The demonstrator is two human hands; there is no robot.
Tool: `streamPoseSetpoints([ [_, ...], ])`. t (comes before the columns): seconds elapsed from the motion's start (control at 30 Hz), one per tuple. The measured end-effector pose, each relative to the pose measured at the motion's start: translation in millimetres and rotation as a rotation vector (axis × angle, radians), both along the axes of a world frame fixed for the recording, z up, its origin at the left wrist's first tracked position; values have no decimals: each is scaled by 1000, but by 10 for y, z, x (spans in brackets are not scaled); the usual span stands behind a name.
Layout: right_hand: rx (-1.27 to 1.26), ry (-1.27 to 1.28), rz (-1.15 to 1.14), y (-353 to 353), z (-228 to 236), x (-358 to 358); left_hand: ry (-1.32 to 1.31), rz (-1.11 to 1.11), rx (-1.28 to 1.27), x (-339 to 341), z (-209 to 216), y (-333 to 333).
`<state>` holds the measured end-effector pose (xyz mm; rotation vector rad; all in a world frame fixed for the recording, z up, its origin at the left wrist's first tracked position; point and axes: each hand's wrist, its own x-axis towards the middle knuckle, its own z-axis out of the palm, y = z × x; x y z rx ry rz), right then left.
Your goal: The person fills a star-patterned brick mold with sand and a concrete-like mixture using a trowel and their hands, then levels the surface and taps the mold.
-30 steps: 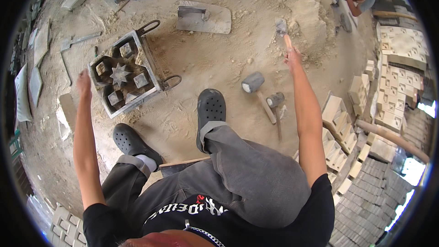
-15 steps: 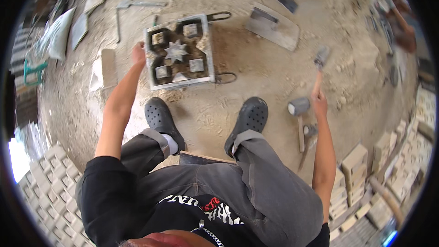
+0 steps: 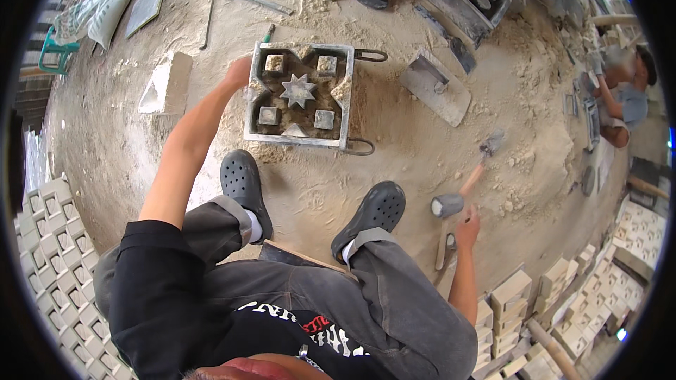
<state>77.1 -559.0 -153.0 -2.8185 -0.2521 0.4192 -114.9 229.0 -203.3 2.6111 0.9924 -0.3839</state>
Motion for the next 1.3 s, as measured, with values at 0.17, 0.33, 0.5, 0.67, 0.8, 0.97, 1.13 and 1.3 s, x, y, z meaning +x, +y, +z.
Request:
streamPoseSetpoints([
  [0.17, 72, -25, -23, 203, 345, -182, 67, -32, -17, -11, 93, -61],
  [0.33, 282, 3, -18, 667, 950, -148, -79, 262, -87, -221, 430, -227],
  [0.5, 425, 135, 221, 1596, 1886, -174, -779, 656, -532, -521, 462, 13],
  [0.67, 402, 299, 610, 2216, 2905, -302, -1262, 1033, -890, -354, 916, -143],
  [0.8, 287, 207, 801, 2392, 3919, -585, -1177, 947, -997, -388, 1121, -214],
  [0.97, 186, 26, 757, 2199, 4298, -746, -1293, 968, -636, -188, 1671, -551],
  [1.13, 92, 159, 692, 2207, 3654, -603, -1373, 690, -605, 18, 2445, -465],
  [1.3, -285, 96, 1113, 2776, 2871, -600, -1638, 710, -496, 397, 2598, -641],
])
